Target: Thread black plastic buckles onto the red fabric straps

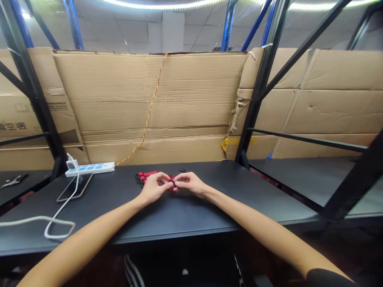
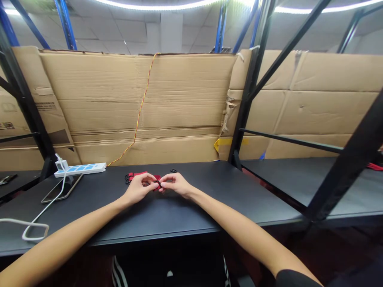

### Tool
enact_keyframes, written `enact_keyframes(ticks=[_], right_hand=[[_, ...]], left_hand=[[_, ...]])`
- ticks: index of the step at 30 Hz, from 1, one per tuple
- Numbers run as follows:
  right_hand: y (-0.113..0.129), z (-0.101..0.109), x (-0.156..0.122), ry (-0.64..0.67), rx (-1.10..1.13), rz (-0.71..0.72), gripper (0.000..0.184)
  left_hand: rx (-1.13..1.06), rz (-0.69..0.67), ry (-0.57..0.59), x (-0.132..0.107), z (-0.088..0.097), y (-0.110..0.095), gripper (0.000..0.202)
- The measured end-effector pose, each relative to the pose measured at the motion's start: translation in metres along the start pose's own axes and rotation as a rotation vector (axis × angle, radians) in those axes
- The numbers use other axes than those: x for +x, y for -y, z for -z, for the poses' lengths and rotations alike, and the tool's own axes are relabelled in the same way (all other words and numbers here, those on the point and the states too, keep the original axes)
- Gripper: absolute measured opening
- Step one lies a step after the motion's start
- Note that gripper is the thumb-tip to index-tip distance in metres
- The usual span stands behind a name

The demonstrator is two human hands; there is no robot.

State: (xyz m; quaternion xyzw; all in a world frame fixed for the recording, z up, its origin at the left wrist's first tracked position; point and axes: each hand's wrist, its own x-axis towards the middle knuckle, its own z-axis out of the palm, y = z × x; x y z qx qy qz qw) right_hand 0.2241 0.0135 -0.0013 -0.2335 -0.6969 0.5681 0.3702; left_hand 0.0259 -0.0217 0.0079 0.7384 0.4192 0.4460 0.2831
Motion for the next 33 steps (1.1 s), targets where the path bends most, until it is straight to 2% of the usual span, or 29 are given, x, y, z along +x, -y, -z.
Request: enact_keyframes(ticks=[10,15,19,25,29,33], right_hand=[[-0.006,0.002,0.000,0.094,0.063,-0.073,0.031],[-0.006,0.003,0.001,0.008,0.085,-0.090,0.030],[-0.004,0.005,0.003,-0.018,0.088,-0.067,0.029],[-0.001,0.009,0.003,-0.116,0.099,-0.027,0.030],[-0.001,0.010,0.003,-0.108,0.099,-0.024,0.030],[0.000,0.009,0.003,-0.087,0.068,-0.025,0.029]], left_hand=[[-0.077,-0.011,0.132,-0.005,-0.001,-0.008,0.030],[0.077,-0.183,0.062,-0.005,-0.003,-0.006,0.041],[0.172,-0.301,0.043,-0.006,-0.001,-0.010,0.026],[0.230,-0.249,-0.018,-0.008,0.004,-0.018,0.023],[0.201,-0.216,0.052,-0.007,0.006,-0.016,0.026],[0.221,-0.187,0.028,-0.005,0.005,-0.010,0.030]])
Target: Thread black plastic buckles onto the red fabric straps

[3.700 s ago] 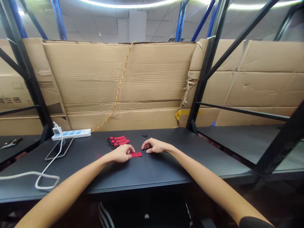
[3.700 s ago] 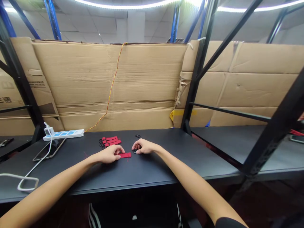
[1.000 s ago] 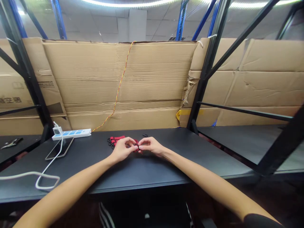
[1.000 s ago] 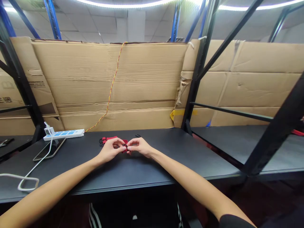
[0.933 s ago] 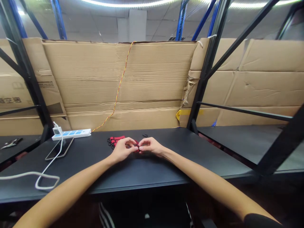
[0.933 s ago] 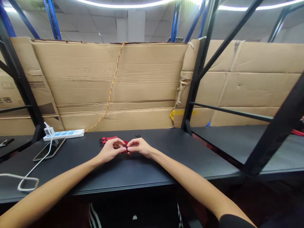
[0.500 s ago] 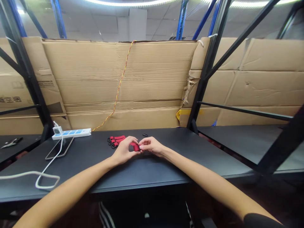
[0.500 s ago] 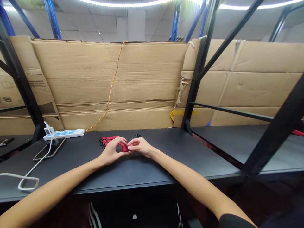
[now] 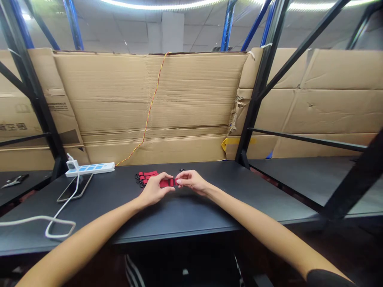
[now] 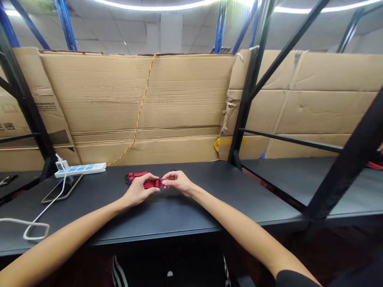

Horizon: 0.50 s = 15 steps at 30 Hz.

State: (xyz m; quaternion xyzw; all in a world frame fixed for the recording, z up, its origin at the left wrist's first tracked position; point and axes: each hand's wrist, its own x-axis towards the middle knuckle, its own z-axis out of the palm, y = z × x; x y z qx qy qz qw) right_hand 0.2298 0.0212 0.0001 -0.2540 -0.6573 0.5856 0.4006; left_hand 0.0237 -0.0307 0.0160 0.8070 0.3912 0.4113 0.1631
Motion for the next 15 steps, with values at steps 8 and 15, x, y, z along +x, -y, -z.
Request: enact_keyframes(ticks=[8,15], right_hand=[[-0.003,0.004,0.003,-0.014,-0.046,-0.079,0.032],[-0.001,0.041,0.011,-0.284,-0.734,-0.102,0.012]], left_hand=[[0.090,0.034,0.020,-0.001,-0.006,0.009,0.036],[0.334,0.001,0.170,-0.002,-0.004,0.025,0.026]])
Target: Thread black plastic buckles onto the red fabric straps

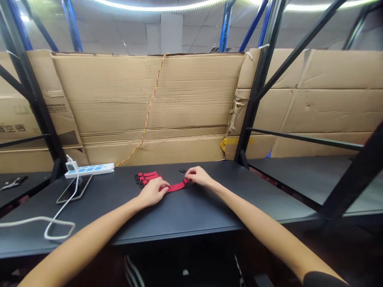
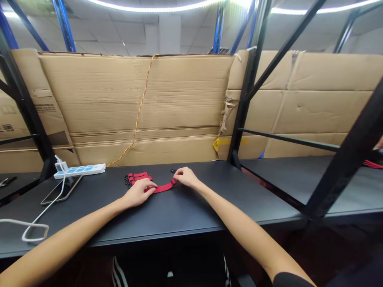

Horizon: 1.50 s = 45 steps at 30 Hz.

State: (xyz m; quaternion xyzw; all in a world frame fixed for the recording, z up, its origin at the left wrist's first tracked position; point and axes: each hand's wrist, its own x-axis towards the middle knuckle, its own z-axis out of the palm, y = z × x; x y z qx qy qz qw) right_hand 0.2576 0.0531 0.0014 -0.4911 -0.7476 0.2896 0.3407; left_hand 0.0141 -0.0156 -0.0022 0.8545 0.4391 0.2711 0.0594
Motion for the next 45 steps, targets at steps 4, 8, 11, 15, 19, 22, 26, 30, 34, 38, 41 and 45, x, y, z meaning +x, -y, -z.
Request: enact_keyframes(ticks=[4,8,11,15,19,22,26,30,34,38,41,45], right_hand=[[-0.016,0.006,0.006,-0.086,-0.334,0.047,0.016],[-0.025,0.000,0.010,-0.080,-0.477,0.182,0.036],[-0.026,-0.005,0.013,0.001,-0.534,0.199,0.047],[-0.019,-0.007,0.009,0.073,-0.525,0.265,0.047],[-0.005,-0.013,-0.003,0.205,-0.417,0.518,0.038],[0.009,-0.023,-0.014,0.301,-0.305,0.698,0.029],[0.023,-0.030,-0.024,0.327,-0.217,0.752,0.026],[0.026,-0.025,-0.026,0.335,-0.280,0.706,0.032],[0.017,-0.015,-0.019,0.376,-0.328,0.661,0.026],[0.009,-0.008,-0.016,0.304,-0.416,0.608,0.026],[0.013,-0.014,-0.022,0.246,-0.441,0.628,0.030],[0.028,-0.031,-0.033,0.308,-0.404,0.690,0.033]], left_hand=[[0.006,-0.038,0.048,-0.001,-0.001,0.003,0.027],[-0.001,-0.108,0.079,-0.002,0.000,-0.001,0.028],[-0.014,-0.122,0.093,-0.002,0.001,-0.003,0.027],[0.019,-0.066,0.048,-0.003,0.001,-0.001,0.025],[0.060,-0.017,-0.019,-0.002,-0.001,0.006,0.031],[0.059,-0.057,0.007,-0.002,-0.002,0.009,0.032],[0.066,-0.074,0.067,0.000,-0.001,0.010,0.029],[0.055,-0.058,0.066,0.002,0.001,0.011,0.028],[-0.006,0.005,-0.006,0.003,0.002,0.013,0.026],[-0.111,0.061,-0.044,0.005,0.004,0.012,0.022],[-0.211,0.123,-0.053,0.007,0.006,0.011,0.021],[-0.294,0.163,-0.074,0.007,0.005,0.010,0.022]])
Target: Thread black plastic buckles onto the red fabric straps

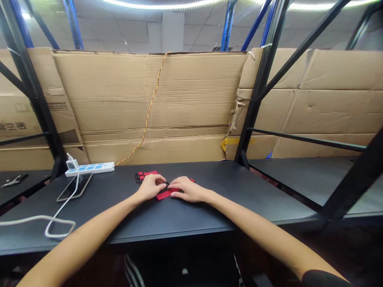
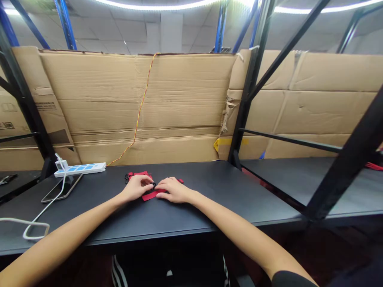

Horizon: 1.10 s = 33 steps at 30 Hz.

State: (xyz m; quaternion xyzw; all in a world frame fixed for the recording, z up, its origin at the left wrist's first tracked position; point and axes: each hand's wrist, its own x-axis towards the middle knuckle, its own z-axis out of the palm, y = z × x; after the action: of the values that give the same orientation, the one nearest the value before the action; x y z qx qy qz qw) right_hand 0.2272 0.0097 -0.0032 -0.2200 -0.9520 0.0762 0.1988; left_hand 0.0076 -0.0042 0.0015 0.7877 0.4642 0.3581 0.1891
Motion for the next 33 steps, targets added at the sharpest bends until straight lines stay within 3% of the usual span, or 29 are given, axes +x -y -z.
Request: enact_keyframes(ticks=[4,10,16,19,27,31,33], right_hand=[[0.008,-0.004,0.005,0.032,0.049,-0.057,0.028],[-0.010,0.002,0.002,0.024,0.294,-0.177,0.018],[-0.025,0.001,0.004,-0.166,0.502,-0.310,0.019],[-0.029,0.000,0.005,-0.185,0.508,-0.368,0.024],[-0.013,0.005,0.004,-0.069,0.723,-0.258,0.035],[-0.012,0.005,0.004,-0.031,0.790,-0.299,0.039],[-0.013,0.004,0.004,-0.029,0.809,-0.329,0.042]], left_hand=[[-0.044,0.016,-0.020,0.000,-0.001,0.001,0.025],[-0.187,0.072,0.011,0.003,-0.003,0.009,0.028],[-0.361,0.149,0.008,0.004,-0.002,0.008,0.026],[-0.432,0.133,0.027,0.003,-0.002,0.004,0.028],[-0.448,0.071,0.110,-0.003,-0.005,-0.011,0.027],[-0.371,-0.056,0.102,-0.008,-0.005,-0.021,0.031],[-0.293,-0.137,0.073,-0.009,-0.006,-0.024,0.023]])
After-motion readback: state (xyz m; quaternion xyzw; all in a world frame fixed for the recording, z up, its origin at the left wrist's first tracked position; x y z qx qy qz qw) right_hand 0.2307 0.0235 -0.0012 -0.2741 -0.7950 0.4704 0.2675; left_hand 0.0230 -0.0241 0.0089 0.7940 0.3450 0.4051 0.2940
